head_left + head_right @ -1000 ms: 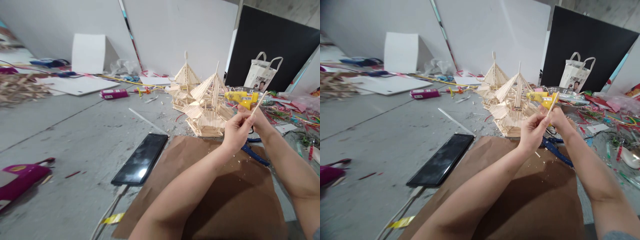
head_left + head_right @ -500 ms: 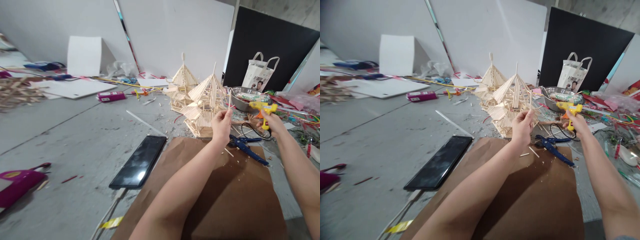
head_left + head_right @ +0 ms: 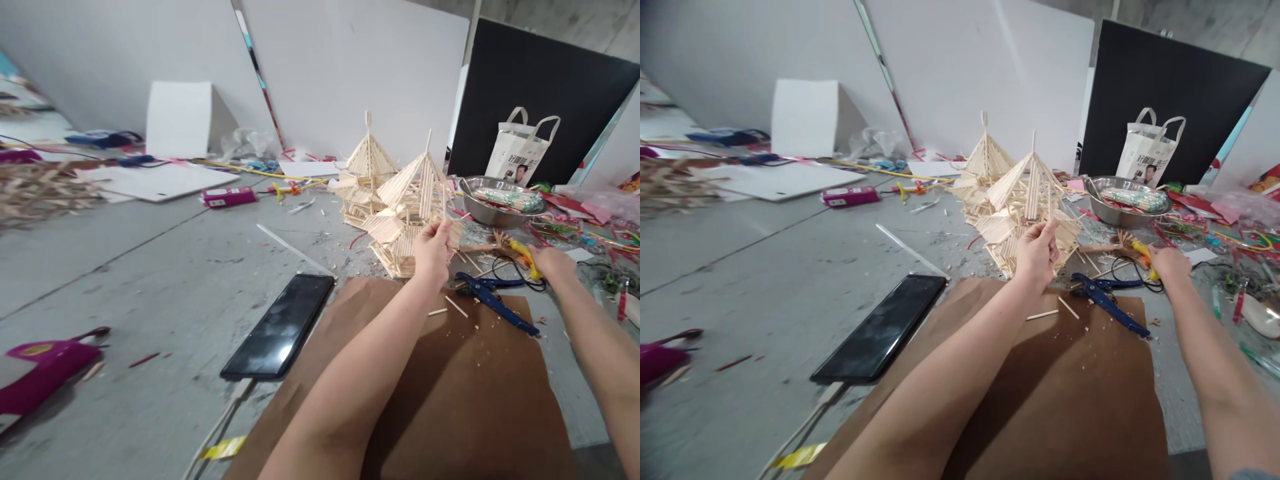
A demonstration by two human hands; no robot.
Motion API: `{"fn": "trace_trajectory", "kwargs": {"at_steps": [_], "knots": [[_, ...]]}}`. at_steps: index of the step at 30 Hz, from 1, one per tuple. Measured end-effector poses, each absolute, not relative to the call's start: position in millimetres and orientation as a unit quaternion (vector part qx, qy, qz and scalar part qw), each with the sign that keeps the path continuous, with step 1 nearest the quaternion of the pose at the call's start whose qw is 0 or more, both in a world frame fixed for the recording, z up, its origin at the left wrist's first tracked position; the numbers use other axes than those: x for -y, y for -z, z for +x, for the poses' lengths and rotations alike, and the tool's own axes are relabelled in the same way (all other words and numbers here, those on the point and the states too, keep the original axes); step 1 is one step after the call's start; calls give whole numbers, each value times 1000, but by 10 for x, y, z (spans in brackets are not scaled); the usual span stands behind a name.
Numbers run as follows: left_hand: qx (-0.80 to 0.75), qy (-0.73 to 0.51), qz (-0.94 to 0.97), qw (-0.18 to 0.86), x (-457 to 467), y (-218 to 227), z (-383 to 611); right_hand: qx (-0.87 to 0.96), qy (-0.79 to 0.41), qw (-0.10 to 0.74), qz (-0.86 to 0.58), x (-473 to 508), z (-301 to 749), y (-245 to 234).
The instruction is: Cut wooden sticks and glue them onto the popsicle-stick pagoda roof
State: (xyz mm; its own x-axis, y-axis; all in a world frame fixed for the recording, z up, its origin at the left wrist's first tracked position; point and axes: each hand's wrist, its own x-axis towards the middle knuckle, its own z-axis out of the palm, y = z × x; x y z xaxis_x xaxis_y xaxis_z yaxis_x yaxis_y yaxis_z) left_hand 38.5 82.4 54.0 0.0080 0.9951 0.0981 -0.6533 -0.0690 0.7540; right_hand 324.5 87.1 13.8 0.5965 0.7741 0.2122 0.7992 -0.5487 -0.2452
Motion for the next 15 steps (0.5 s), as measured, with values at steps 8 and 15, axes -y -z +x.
{"fn": "trace_trajectory", "kwargs": {"at_steps": [8, 15], "knots": [[-269, -661, 303, 631, -874, -538, 350, 618, 36, 403, -674, -973, 2244, -847], [-278, -667, 305, 621, -881, -568, 329, 675, -170, 505, -509, -1128, 1464, -1132]]}}
